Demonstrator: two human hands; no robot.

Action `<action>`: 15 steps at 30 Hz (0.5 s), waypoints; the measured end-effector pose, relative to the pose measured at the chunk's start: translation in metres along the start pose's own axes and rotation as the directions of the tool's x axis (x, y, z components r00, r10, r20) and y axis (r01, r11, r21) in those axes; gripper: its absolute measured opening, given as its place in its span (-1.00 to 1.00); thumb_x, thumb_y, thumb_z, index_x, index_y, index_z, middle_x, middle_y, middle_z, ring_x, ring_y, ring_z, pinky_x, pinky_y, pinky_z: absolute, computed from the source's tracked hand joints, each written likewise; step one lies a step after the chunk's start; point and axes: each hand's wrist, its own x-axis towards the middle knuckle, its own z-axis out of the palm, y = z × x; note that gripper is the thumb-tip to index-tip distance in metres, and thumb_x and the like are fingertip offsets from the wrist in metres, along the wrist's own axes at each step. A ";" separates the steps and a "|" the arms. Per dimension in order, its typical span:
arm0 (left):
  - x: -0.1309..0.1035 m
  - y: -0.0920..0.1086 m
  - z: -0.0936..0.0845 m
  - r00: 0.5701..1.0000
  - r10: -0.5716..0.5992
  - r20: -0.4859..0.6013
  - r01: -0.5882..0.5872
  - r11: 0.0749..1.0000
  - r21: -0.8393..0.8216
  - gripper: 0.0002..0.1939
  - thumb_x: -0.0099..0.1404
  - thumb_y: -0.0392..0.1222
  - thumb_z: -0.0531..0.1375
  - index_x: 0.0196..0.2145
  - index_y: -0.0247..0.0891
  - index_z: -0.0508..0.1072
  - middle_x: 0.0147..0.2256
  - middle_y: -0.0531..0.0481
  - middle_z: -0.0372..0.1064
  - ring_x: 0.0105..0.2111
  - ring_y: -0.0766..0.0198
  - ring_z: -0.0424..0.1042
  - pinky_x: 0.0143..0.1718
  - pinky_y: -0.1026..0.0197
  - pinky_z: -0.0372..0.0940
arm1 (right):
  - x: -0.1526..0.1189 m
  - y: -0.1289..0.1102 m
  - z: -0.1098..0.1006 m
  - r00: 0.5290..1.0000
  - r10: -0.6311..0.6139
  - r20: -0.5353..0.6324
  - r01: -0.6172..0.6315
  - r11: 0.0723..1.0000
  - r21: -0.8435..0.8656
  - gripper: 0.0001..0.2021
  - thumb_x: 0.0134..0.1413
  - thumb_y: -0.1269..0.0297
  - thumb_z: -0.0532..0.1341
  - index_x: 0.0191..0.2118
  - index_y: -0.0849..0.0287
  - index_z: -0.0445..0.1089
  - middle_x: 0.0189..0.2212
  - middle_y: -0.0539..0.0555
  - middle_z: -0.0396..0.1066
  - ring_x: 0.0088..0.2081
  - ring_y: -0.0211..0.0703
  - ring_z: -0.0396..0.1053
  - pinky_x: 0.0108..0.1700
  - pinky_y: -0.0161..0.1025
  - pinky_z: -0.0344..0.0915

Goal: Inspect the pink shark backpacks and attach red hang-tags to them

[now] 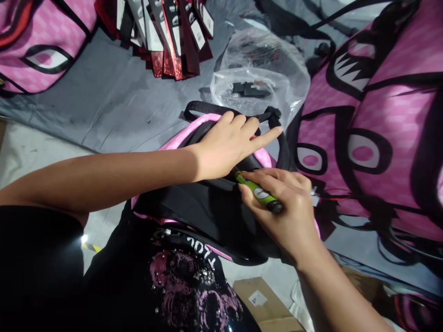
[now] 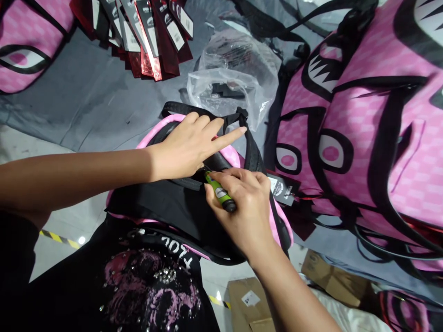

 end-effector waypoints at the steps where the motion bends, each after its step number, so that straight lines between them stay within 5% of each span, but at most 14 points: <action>1: 0.000 0.000 0.000 1.000 0.001 0.003 -0.001 1.000 0.000 -0.20 0.29 -0.23 0.08 0.39 -0.15 -0.20 0.20 -0.21 0.11 0.11 -0.08 0.16 0.09 -0.03 0.04 | 0.000 -0.001 0.001 1.000 0.005 -0.020 -0.006 1.000 -0.011 -0.83 0.16 0.23 0.27 -0.15 0.13 0.51 -0.24 0.12 0.53 -0.18 -0.01 0.47 -0.07 -0.01 0.20; 10: -0.002 -0.001 -0.003 0.999 0.019 0.034 -0.018 0.999 -0.035 -0.10 0.25 -0.20 0.14 0.40 -0.10 -0.28 0.21 -0.22 0.08 0.13 -0.13 0.14 0.12 -0.09 0.04 | -0.002 -0.009 0.012 0.992 0.073 -0.103 -0.071 0.997 0.022 -0.88 0.14 0.24 0.27 -0.25 0.14 0.51 -0.30 0.08 0.55 -0.27 -0.07 0.48 -0.12 -0.07 0.22; 15: -0.019 -0.028 -0.027 0.962 -0.089 0.259 0.100 0.995 -0.030 0.20 0.09 -0.15 0.31 0.38 0.05 -0.48 0.34 -0.17 -0.16 0.22 -0.21 0.03 0.13 -0.14 0.09 | -0.007 -0.012 0.010 0.988 0.087 -0.128 -0.087 0.996 0.005 -0.87 0.16 0.23 0.26 -0.23 0.14 0.51 -0.33 0.07 0.55 -0.29 -0.06 0.49 -0.10 -0.06 0.19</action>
